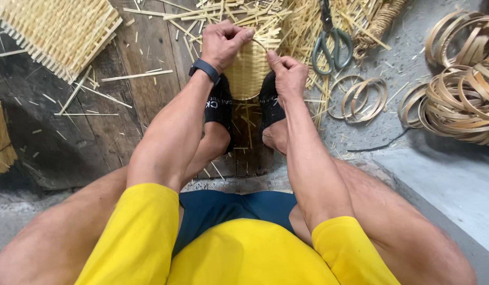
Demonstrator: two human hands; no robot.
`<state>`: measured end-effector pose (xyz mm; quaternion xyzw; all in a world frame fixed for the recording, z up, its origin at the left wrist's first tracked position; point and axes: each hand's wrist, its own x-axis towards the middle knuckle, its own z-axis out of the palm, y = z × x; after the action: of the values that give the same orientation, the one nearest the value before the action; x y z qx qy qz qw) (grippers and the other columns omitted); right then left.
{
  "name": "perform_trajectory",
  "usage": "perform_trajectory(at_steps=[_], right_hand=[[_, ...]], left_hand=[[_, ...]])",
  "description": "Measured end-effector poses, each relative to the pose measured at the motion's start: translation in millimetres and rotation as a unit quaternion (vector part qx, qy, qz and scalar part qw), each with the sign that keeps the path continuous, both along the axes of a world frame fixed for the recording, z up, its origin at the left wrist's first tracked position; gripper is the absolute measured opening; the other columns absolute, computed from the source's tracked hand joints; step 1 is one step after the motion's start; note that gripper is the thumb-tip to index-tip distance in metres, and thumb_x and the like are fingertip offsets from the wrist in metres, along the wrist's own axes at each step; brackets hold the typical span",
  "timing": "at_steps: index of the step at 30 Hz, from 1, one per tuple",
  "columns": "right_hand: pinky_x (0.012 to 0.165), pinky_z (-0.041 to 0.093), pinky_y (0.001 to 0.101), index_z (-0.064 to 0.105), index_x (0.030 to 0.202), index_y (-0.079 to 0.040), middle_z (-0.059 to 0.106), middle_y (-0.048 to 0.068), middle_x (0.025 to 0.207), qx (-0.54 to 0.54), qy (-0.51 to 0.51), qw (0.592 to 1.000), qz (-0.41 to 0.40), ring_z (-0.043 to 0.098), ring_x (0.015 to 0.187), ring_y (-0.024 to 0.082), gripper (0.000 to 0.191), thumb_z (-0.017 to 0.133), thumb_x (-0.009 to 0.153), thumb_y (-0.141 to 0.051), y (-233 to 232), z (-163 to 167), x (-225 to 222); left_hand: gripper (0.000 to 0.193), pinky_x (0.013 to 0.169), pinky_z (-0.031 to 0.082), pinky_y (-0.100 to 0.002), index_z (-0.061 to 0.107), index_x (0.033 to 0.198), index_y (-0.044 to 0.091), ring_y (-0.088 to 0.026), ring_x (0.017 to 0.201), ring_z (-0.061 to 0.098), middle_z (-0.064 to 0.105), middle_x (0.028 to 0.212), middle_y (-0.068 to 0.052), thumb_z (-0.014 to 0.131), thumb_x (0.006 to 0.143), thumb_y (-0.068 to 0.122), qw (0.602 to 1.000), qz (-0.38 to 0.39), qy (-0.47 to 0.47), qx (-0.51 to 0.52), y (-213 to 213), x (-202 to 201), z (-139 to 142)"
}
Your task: The person sits on the floor of a bamboo craft workshop weaving thin bamboo strips into round woven basket bases. They trim protruding strip ends with scissors, press and tighten the weave by hand, and set finished woven discs aside with other completed pieces.
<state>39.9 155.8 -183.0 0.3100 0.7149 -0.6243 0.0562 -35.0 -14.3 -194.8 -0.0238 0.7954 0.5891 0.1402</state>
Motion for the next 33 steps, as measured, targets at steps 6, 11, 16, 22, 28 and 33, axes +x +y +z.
perform_trajectory(at_steps=[6, 11, 16, 22, 28, 33], right_hand=[[0.055, 0.049, 0.024, 0.076, 0.078, -0.003, 0.07, -0.003, 0.069, 0.041, 0.014, 0.998, 0.05, 0.06, 0.06, 0.006, 0.029, 0.077, 0.09, -0.029, 23, 6, 8], [0.061, 0.047, 0.032, 0.074, 0.087, -0.004, 0.067, 0.003, 0.076, 0.242, 0.076, 0.947, 0.198, 0.056, 0.067, 0.012, 0.038, 0.074, 0.108, -0.036, 123, 69, -1], [0.079, 0.053, 0.0483, 0.077, 0.108, -0.006, 0.074, 0.019, 0.095, 0.53, 0.031, 0.721, 0.445, 0.069, 0.085, 0.034, 0.029, 0.071, 0.108, -0.034, 221, 163, -16], [0.089, 0.055, 0.043, 0.079, 0.102, -0.007, 0.076, 0.016, 0.096, 0.444, 0.027, 0.759, 0.476, 0.071, 0.088, 0.028, 0.027, 0.073, 0.101, -0.033, 235, 107, 6], [0.088, 0.056, 0.0473, 0.068, 0.11, -0.004, 0.07, 0.018, 0.104, 0.46, 0.087, 0.82, 0.33, 0.068, 0.093, 0.033, 0.045, 0.09, 0.079, -0.028, 206, -23, 15], [0.082, 0.056, 0.0465, 0.054, 0.119, 0.001, 0.063, 0.019, 0.105, 0.385, -0.042, 0.875, 0.29, 0.064, 0.089, 0.032, 0.064, 0.089, 0.067, -0.013, 188, -46, -18]], left_hand=[[0.033, 0.077, 0.057, -0.033, 0.08, 0.103, 0.012, -0.014, 0.084, 0.068, 0.074, 0.091, -0.001, 0.089, 0.082, 0.035, 0.998, -0.051, 0.0, 0.039, -2, 12, 9], [0.049, 0.088, 0.06, -0.035, 0.071, 0.111, 0.01, -0.019, 0.094, 0.071, 0.073, 0.101, -0.004, 0.099, 0.074, 0.028, 0.977, -0.149, 0.152, -0.004, -12, 30, 31], [0.015, 0.078, 0.057, -0.039, 0.064, 0.103, 0.007, -0.025, 0.087, 0.06, 0.06, 0.093, -0.009, 0.074, 0.095, 0.001, 0.914, -0.171, 0.291, -0.225, 4, 78, 43], [0.029, 0.097, 0.046, -0.046, 0.063, 0.109, 0.009, -0.027, 0.109, 0.06, 0.063, 0.113, -0.011, 0.066, 0.081, 0.003, 0.784, -0.264, 0.427, -0.365, 12, 150, 30], [0.054, 0.095, 0.038, -0.048, 0.062, 0.125, 0.012, -0.031, 0.117, 0.049, 0.057, 0.128, -0.015, 0.082, 0.081, 0.035, 0.881, -0.126, 0.305, -0.339, 30, 139, 17], [0.076, 0.097, 0.038, -0.046, 0.056, 0.146, 0.028, -0.026, 0.115, 0.049, 0.059, 0.119, -0.003, 0.09, 0.078, 0.038, 0.919, -0.056, 0.18, -0.347, 55, 93, 7]])
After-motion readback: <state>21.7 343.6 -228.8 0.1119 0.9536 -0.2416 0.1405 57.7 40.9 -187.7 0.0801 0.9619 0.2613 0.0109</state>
